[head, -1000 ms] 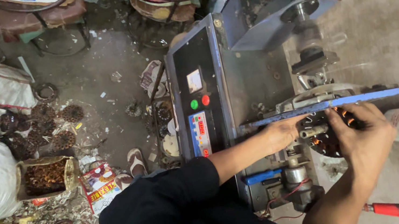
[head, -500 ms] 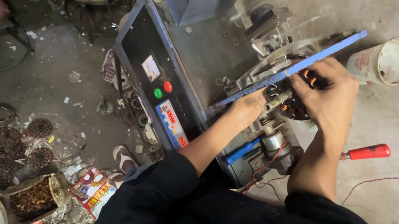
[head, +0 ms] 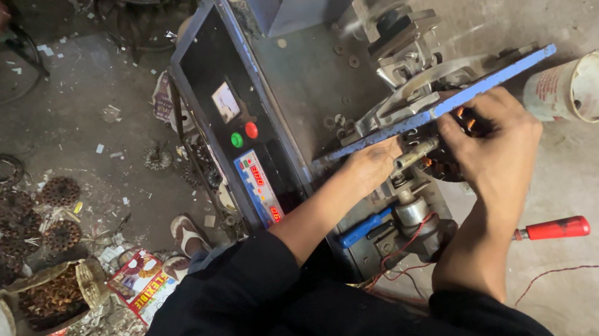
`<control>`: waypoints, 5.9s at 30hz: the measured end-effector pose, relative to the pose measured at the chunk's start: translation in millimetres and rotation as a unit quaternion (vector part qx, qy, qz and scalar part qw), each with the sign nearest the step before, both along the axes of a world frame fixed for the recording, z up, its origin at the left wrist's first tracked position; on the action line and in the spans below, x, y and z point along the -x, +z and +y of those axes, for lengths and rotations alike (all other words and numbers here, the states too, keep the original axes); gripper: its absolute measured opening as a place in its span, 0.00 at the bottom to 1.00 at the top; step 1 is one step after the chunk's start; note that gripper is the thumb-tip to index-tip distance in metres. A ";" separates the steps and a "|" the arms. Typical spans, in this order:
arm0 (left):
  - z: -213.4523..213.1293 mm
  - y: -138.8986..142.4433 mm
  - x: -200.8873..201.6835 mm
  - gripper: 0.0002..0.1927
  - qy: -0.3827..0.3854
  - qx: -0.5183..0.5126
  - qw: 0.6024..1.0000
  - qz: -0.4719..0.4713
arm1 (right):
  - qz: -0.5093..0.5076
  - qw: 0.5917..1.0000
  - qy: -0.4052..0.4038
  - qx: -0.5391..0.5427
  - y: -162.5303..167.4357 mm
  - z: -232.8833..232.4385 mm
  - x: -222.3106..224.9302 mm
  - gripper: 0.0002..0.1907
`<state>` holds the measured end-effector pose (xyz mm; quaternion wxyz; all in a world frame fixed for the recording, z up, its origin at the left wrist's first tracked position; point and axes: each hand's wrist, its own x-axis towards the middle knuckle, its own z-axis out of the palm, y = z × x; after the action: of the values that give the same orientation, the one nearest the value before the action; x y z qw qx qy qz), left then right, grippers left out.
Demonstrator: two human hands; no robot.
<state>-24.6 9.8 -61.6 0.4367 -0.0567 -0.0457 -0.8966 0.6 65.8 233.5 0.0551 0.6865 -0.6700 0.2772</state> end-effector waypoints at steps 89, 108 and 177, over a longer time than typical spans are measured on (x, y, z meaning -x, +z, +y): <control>12.8 14.5 -19.8 0.50 0.007 0.100 0.993 0.066 | -0.019 1.000 -0.011 -0.015 -4.3 8.4 7.5 0.13; 14.2 21.2 -32.7 0.52 0.018 0.089 0.995 0.027 | -0.025 1.000 -0.014 -0.009 -2.4 7.8 0.8 0.15; 14.3 25.7 -37.3 0.29 -0.010 -0.002 1.000 -0.019 | -0.041 0.999 -0.029 -0.021 -1.2 7.1 -5.6 0.15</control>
<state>12.7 24.1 -35.8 0.4267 -0.0394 -0.0516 -0.9021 6.2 73.0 232.3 0.0211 0.6558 -0.6968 0.2898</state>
